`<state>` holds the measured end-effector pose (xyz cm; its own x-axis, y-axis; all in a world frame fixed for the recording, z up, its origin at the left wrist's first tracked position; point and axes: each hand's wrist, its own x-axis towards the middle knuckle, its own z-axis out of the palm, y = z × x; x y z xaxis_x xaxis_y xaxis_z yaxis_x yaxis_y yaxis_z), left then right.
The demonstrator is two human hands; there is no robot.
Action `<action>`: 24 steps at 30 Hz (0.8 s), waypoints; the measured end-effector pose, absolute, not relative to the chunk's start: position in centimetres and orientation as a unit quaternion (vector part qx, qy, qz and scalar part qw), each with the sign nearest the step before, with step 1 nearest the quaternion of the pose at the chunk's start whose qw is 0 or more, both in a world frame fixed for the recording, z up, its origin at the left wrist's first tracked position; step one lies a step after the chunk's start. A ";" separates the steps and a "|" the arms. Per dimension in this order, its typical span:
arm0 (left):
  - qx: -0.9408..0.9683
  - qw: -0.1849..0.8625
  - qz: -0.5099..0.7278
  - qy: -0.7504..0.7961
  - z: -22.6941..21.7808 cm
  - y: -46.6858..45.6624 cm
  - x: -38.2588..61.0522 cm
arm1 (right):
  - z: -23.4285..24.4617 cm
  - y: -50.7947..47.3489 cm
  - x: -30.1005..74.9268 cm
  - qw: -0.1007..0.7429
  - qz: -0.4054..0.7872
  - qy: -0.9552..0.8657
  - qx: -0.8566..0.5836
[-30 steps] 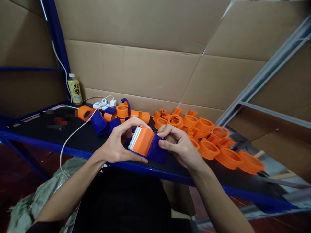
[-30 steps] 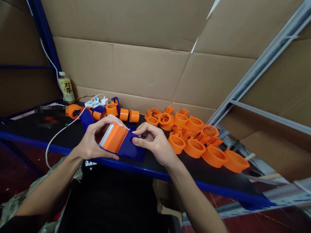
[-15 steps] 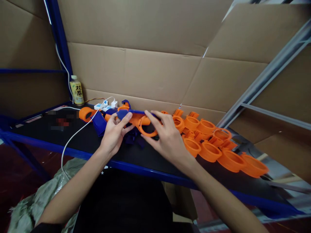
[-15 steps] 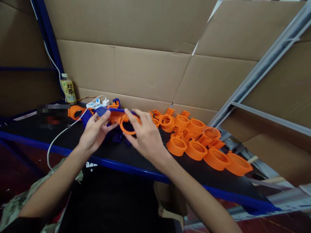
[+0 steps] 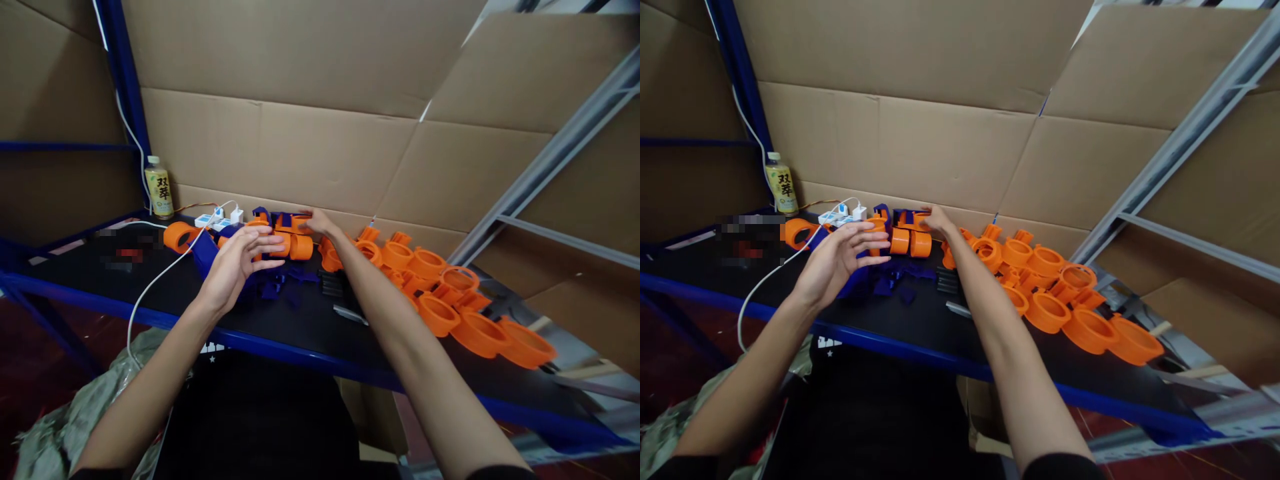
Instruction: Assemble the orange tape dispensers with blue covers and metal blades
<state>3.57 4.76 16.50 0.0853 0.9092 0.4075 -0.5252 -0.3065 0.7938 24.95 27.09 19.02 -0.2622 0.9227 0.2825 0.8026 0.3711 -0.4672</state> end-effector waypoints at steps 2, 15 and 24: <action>0.492 0.561 0.637 0.196 16.4 4.8 3.7 | 18.4 27.4 24.8 0.254 0.117 -0.793 -0.542; 0.551 0.554 0.578 0.235 15.5 5.4 4.1 | 19.8 24.3 33.4 0.046 0.046 -0.777 -0.626; 0.562 0.555 0.561 0.248 15.4 5.4 4.0 | 17.2 22.5 34.4 0.017 0.012 -0.789 -0.614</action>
